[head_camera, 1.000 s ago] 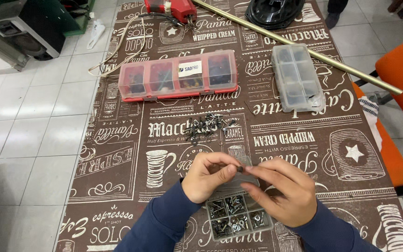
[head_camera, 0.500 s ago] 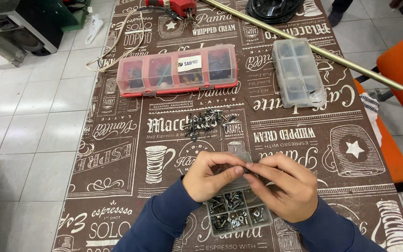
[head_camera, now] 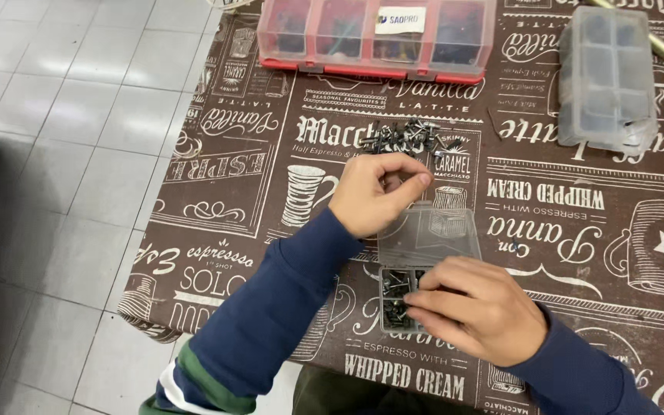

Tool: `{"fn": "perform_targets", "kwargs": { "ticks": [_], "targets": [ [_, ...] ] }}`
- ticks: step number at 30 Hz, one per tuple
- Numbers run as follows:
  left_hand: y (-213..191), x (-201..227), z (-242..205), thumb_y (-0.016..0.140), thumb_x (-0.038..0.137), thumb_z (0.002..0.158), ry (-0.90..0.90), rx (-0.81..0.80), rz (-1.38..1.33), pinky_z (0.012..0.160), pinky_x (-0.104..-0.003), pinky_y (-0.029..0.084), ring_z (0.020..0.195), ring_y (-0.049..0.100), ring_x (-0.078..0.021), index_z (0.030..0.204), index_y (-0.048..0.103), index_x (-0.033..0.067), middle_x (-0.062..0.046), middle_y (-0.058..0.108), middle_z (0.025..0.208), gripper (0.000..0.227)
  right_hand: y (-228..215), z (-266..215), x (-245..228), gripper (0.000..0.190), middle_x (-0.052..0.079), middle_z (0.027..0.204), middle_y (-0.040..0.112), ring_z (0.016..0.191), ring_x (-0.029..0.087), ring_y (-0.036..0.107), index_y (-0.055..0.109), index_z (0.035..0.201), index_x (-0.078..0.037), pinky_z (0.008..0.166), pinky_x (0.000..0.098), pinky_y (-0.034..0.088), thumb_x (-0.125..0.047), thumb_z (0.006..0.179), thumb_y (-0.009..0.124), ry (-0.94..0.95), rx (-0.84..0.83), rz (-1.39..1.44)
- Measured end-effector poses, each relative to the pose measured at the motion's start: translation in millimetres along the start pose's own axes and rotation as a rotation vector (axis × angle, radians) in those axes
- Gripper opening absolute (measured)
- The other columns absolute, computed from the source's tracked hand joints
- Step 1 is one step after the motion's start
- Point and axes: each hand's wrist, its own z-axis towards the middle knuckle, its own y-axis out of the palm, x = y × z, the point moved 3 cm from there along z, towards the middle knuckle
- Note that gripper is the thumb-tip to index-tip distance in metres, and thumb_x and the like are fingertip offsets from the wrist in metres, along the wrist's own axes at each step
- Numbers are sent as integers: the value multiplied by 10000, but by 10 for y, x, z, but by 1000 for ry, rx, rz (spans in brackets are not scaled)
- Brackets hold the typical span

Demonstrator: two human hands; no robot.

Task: The person sorts small metal screws from a pile on the table into individual compartments of a clear plastic organizer box. The person repeatedly picks up screws and places them into the box, gradually filling the compartments.

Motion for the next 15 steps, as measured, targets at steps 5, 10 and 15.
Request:
{"fn": "perform_targets", "kwargs": {
  "ticks": [5, 10, 15],
  "targets": [
    [12, 20, -6, 702, 281, 909, -12, -10, 46, 542, -232, 323, 505, 312, -30, 876, 784, 195, 128, 403, 511, 124, 73, 47, -46, 140, 69, 866, 639, 683, 206, 558, 709, 945, -51, 588, 331, 455, -177, 928, 768, -61, 2, -80],
    [31, 19, -6, 698, 306, 912, -11, -35, 83, 561, -235, 336, 504, 292, -40, 874, 779, 213, 127, 357, 496, 129, 60, 39, -32, 114, 66, 870, 646, 704, 213, 537, 723, 922, -69, 591, 341, 425, -176, 936, 759, -70, -5, -141],
    [25, 8, -2, 698, 293, 906, -32, -30, 60, 547, -252, 320, 512, 303, -48, 885, 788, 212, 120, 371, 510, 122, 76, -32, -5, 95, 94, 913, 646, 716, 221, 552, 710, 973, -65, 601, 352, 449, -72, 914, 636, -37, -46, -75]
  ]
}}
